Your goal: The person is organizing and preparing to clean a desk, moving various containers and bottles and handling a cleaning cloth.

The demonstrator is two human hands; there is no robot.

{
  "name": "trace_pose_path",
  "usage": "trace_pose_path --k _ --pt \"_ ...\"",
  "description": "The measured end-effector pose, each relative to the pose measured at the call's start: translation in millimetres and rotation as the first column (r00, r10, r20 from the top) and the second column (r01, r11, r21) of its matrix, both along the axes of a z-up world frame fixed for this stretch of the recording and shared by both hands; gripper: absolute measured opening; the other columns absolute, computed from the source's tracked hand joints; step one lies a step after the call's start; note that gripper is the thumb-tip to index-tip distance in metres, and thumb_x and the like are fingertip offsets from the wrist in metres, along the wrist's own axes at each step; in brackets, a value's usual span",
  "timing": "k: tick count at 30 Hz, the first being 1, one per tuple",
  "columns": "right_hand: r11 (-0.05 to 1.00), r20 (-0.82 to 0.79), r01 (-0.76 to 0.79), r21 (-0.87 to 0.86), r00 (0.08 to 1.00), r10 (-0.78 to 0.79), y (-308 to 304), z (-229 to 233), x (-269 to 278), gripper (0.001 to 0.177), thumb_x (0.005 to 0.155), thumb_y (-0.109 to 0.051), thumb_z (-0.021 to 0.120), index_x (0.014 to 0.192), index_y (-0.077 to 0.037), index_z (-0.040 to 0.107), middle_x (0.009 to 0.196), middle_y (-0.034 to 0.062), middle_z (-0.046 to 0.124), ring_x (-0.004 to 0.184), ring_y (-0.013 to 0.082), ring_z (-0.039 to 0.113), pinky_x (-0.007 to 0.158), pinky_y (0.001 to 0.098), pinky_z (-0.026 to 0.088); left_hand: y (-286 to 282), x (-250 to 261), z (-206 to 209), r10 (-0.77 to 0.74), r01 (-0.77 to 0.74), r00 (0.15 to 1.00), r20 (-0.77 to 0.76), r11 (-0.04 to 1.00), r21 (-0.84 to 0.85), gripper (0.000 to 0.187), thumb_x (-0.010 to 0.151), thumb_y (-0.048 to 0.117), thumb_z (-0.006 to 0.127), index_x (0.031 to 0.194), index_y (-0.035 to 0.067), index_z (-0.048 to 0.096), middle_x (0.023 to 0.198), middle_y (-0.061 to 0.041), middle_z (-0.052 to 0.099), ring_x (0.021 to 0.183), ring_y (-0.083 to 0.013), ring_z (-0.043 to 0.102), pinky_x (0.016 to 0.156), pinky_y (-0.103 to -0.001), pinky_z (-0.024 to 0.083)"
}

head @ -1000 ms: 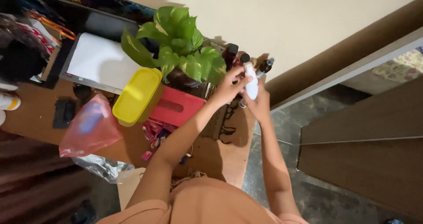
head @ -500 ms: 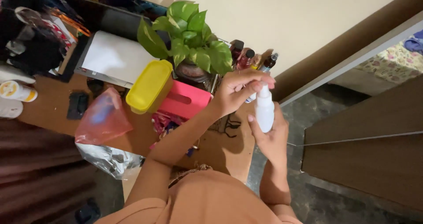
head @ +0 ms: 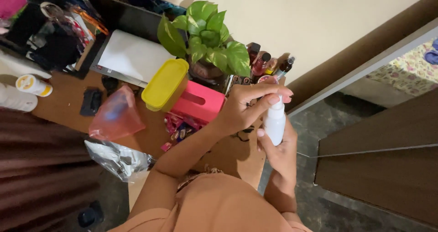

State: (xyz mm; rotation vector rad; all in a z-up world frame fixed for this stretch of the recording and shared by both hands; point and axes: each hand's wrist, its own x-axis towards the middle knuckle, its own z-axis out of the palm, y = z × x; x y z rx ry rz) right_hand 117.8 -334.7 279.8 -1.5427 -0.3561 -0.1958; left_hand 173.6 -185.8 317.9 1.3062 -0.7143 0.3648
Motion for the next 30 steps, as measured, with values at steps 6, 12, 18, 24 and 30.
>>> trace_pose_path --k 6,12,18,24,30 --pt "0.999 0.062 0.022 -0.049 0.998 -0.019 3 1 -1 0.014 0.091 -0.006 0.067 0.101 0.004 0.066 0.057 0.0124 0.064 0.04 0.0153 0.061 0.04 0.0296 0.05 2 -7 -1 0.037 -0.037 0.999 -0.038 0.999 -0.001 0.024 0.108 0.018 0.058 0.127 0.01 0.072 0.109 -0.012 0.077 0.11 -0.0194 0.073 0.125 -0.041 0.036" --pt "0.679 0.12 -0.49 0.548 0.849 0.515 18 21 5 0.036 0.091 -0.015 0.073 0.112 0.01 0.062 0.077 0.0181 0.071 0.047 0.0137 0.062 0.046 0.0256 0.054 -2 -27 -8 -0.166 0.148 0.976 -0.14 0.98 -0.133 0.031 0.106 0.024 0.062 0.132 0.009 0.067 0.108 -0.008 0.076 0.109 -0.0101 0.069 0.122 -0.041 0.037" --pt "0.064 0.29 -0.544 0.837 0.539 0.791 8 -47 23 0.044 0.092 -0.014 0.073 0.132 -0.013 0.053 0.104 0.0315 0.059 0.057 0.0332 0.065 0.05 0.0409 0.057 -5 -35 -15 -0.255 0.173 0.926 -0.277 0.942 -0.288 0.042 0.094 0.014 0.076 0.133 0.005 0.066 0.119 -0.008 0.071 0.115 -0.0113 0.064 0.114 -0.041 0.045" --pt "0.19 0.133 -0.488 0.852 0.552 0.823 -5 -133 36 0.067 0.099 -0.058 0.053 0.12 0.005 0.059 0.079 0.029 0.061 0.048 0.0373 0.06 0.035 0.0488 0.052 8 -31 -33 -0.028 -0.019 0.953 -0.301 0.988 -0.151 0.038 0.092 0.019 0.078 0.125 0.002 0.069 0.108 -0.013 0.073 0.103 -0.0158 0.068 0.087 -0.034 0.058" --pt "0.957 0.143 -0.184 -0.222 0.965 0.219 -3 -83 72 0.039 0.101 -0.021 0.063 0.132 0.002 0.063 0.092 0.0109 0.069 0.078 0.0155 0.057 0.072 0.0349 0.05 23 -9 -72 0.267 -0.253 0.951 -0.154 0.962 0.102 0.032 0.1 0.017 0.07 0.128 0.0 0.069 0.112 -0.02 0.072 0.109 -0.0325 0.071 0.097 -0.045 0.055"
